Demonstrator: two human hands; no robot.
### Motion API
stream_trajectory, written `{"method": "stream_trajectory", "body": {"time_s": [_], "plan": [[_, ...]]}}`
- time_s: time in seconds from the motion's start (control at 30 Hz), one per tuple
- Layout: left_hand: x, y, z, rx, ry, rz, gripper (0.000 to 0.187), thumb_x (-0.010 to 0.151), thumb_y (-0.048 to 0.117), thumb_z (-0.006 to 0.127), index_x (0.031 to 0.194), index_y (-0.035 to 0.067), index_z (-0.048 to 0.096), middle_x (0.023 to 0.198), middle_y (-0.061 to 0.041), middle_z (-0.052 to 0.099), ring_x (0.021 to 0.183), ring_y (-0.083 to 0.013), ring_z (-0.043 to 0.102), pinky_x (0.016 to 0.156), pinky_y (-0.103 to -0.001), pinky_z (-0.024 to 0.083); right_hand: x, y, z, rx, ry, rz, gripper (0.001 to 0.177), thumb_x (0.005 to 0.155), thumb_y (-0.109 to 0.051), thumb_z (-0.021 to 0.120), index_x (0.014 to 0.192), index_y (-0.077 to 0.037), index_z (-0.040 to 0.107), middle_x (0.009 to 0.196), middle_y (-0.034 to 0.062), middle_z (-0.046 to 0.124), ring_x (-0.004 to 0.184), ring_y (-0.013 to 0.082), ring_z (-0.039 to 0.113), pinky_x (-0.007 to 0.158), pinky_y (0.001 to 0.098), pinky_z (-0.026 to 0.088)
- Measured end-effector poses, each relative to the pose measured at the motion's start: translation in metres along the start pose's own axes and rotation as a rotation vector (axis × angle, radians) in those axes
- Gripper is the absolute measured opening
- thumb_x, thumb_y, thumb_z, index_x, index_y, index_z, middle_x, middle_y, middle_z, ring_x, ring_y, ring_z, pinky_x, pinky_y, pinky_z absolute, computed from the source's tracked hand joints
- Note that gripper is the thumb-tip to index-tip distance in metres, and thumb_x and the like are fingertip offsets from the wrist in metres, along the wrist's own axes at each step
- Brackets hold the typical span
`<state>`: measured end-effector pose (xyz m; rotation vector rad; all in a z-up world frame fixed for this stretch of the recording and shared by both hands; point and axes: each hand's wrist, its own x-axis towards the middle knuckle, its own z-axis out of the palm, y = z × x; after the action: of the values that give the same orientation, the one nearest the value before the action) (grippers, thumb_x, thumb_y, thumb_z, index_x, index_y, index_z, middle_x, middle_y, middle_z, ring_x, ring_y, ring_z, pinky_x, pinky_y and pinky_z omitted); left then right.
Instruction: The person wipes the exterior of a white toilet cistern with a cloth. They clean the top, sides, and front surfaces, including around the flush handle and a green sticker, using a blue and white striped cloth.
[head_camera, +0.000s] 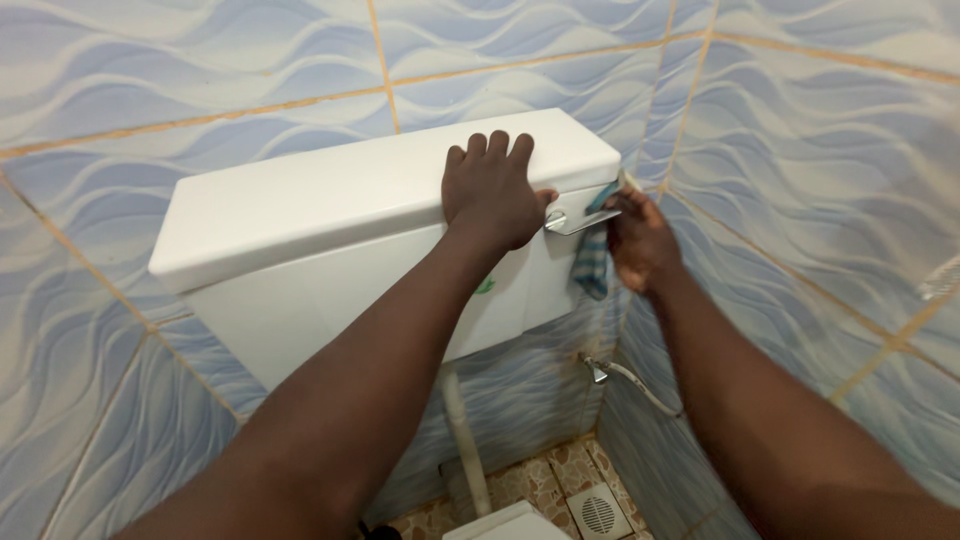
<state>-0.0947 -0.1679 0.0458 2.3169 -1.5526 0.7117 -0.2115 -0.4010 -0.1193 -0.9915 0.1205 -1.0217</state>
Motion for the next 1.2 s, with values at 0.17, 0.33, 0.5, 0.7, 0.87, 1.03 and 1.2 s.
{"method": "stream_trajectory", "body": {"time_s": [0.17,0.33,0.5,0.7,0.87,1.03,1.2], "plan": [[0.001,0.004,-0.008,0.019,-0.071,-0.024,0.078,0.083,0.063,0.070,0.140,0.015,0.048,0.133,-0.008,0.052,0.126,-0.0280,0.045,0.101,-0.046,0.035,-0.026,0.076,-0.027,-0.125,0.274,0.048,0.044,0.097,-0.010,0.072,0.138,-0.013,0.055,0.100,0.0064,0.068,0.080,0.0168,0.058,0.065,0.0304,0.045],[0.001,0.004,-0.012,0.055,-0.081,-0.016,0.083,0.080,0.062,0.074,0.142,0.015,0.045,0.135,-0.008,0.050,0.128,-0.0290,0.043,0.101,-0.046,0.035,-0.060,0.107,-0.018,0.110,0.466,0.228,0.046,0.093,-0.010,0.070,0.135,-0.021,0.055,0.100,0.0024,0.067,0.082,0.0139,0.064,0.069,0.0304,0.055],[0.001,0.004,-0.005,0.029,-0.090,-0.027,0.076,0.085,0.059,0.069,0.141,0.014,0.045,0.134,-0.009,0.050,0.126,-0.0289,0.044,0.100,-0.047,0.034,-0.061,0.076,0.037,0.103,0.494,0.027,0.046,0.093,-0.010,0.076,0.131,-0.016,0.050,0.102,0.0023,0.068,0.080,0.0122,0.064,0.064,0.0281,0.053],[0.001,0.002,-0.001,0.008,-0.074,-0.018,0.070,0.089,0.057,0.066,0.140,0.012,0.047,0.135,-0.010,0.051,0.129,-0.0302,0.043,0.103,-0.047,0.034,-0.046,0.057,0.070,-0.040,0.457,-0.149,0.036,0.092,-0.008,0.075,0.122,-0.012,0.055,0.093,0.0057,0.066,0.074,0.0152,0.060,0.057,0.0297,0.046],[0.003,-0.005,-0.009,-0.010,-0.078,-0.006,0.071,0.085,0.053,0.074,0.137,0.012,0.051,0.135,-0.009,0.055,0.130,-0.0301,0.045,0.105,-0.045,0.036,-0.058,0.030,0.047,0.340,0.268,-0.256,0.021,0.103,-0.009,0.071,0.120,-0.008,0.059,0.105,0.0029,0.069,0.097,0.0141,0.068,0.089,0.0298,0.059],[0.018,-0.017,-0.018,-0.050,-0.178,0.020,0.071,0.077,0.054,0.080,0.133,0.017,0.058,0.132,-0.005,0.060,0.129,-0.0278,0.048,0.104,-0.044,0.040,-0.041,-0.047,0.063,0.137,0.265,-0.348,0.027,0.097,-0.009,0.072,0.121,-0.010,0.059,0.105,0.0047,0.069,0.092,0.0147,0.068,0.082,0.0298,0.058],[0.026,-0.028,-0.016,-0.090,-0.157,0.042,0.065,0.082,0.060,0.070,0.132,0.020,0.060,0.134,-0.007,0.058,0.128,-0.0314,0.047,0.103,-0.048,0.040,-0.030,-0.053,0.143,-0.236,0.432,-0.194,0.032,0.089,-0.006,0.078,0.112,-0.008,0.056,0.094,0.0039,0.067,0.074,0.0140,0.066,0.064,0.0279,0.057]]}}
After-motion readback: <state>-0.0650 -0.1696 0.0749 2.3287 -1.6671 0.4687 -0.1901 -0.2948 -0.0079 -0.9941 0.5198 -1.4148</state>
